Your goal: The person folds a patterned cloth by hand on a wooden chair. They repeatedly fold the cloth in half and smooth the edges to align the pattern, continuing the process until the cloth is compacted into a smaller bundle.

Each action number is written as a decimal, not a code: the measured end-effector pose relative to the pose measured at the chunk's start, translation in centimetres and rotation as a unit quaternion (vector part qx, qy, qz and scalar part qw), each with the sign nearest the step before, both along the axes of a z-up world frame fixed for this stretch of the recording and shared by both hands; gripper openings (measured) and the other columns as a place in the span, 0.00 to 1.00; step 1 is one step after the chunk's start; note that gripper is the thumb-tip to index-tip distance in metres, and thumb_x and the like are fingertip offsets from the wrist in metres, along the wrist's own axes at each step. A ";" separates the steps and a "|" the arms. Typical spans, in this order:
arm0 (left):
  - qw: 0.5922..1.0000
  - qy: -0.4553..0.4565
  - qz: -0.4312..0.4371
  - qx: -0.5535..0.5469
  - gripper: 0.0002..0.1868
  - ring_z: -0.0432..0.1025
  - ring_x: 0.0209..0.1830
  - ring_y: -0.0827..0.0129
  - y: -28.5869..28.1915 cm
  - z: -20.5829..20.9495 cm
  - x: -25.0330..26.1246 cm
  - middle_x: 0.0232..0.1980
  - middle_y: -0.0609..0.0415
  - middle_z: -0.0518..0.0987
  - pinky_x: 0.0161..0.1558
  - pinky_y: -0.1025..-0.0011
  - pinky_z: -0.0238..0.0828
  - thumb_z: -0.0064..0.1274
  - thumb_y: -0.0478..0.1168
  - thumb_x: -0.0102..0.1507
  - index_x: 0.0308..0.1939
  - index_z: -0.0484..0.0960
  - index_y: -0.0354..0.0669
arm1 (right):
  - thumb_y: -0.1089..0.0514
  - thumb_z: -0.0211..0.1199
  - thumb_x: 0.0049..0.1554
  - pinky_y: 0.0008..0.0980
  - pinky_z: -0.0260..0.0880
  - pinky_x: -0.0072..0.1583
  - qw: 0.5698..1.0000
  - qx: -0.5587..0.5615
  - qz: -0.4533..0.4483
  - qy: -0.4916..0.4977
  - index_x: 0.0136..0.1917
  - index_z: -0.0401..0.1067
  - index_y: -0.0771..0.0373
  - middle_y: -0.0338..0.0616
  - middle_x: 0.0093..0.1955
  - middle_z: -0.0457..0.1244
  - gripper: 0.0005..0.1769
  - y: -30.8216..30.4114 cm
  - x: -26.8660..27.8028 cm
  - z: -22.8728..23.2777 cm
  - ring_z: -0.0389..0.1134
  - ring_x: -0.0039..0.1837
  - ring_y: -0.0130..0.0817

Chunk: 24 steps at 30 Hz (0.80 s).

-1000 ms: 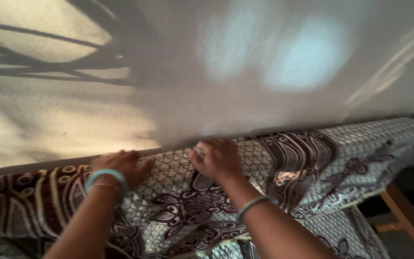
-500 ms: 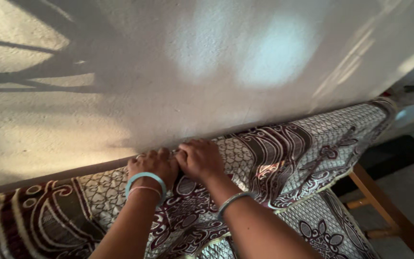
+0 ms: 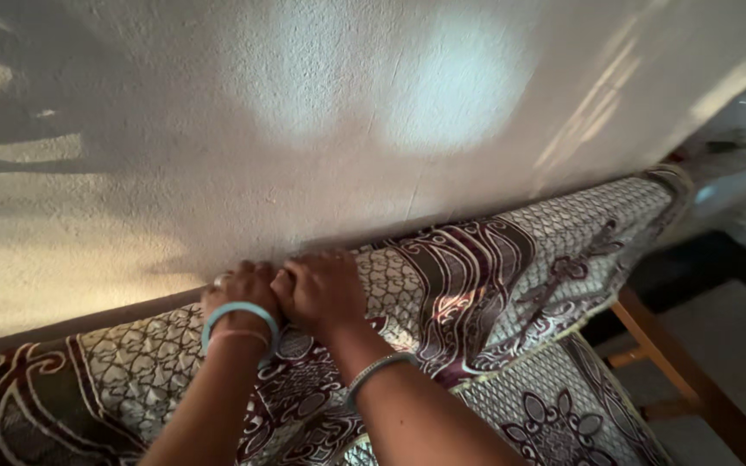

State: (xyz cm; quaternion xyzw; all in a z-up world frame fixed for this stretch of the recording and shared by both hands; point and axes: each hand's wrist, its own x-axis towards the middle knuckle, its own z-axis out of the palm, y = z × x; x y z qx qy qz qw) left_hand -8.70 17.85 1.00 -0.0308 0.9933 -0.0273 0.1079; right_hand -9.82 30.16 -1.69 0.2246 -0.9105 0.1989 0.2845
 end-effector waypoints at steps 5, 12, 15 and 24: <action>0.998 0.033 0.012 0.050 0.25 0.70 0.67 0.60 0.3 0.0 1.1 0.69 0.56 0.72 0.69 0.54 0.60 0.40 0.53 0.67 0.68 0.68 0.59 | 0.45 0.50 0.57 0.51 0.67 0.51 1.000 -0.006 0.005 -0.021 0.36 0.78 0.59 0.49 0.36 0.69 0.22 -0.4 0.0 0.7 0.70 0.41 0.49; 0.989 0.043 0.081 0.112 0.25 0.77 0.59 0.58 1.1 1.2 1.5 0.59 0.51 0.82 0.67 0.56 0.64 0.31 0.60 0.70 0.58 0.78 0.56 | 0.34 0.34 0.69 0.46 0.73 0.44 0.949 0.165 0.041 -0.265 0.29 0.74 0.60 0.50 0.29 0.67 0.43 4.5 -3.6 1.5 0.71 0.34 0.47; 0.990 0.052 0.070 0.114 0.24 0.77 0.59 0.57 1.2 1.4 1.5 0.57 0.53 0.83 0.67 0.57 0.64 0.34 0.59 0.68 0.57 0.78 0.56 | 0.29 0.36 0.66 0.50 0.73 0.48 0.965 0.168 0.022 -0.201 0.30 0.77 0.61 0.53 0.32 0.69 0.45 7.1 -5.1 1.1 0.72 0.39 0.51; 0.983 0.084 0.092 0.134 0.22 0.75 0.59 0.55 1.3 1.1 1.5 0.57 0.55 0.82 0.67 0.55 0.64 0.40 0.58 0.65 0.53 0.82 0.56 | 0.26 0.36 0.65 0.49 0.77 0.53 0.896 0.242 0.026 -0.371 0.38 0.78 0.63 0.53 0.40 0.71 0.45 7.4 -6.0 2.9 0.76 0.48 0.50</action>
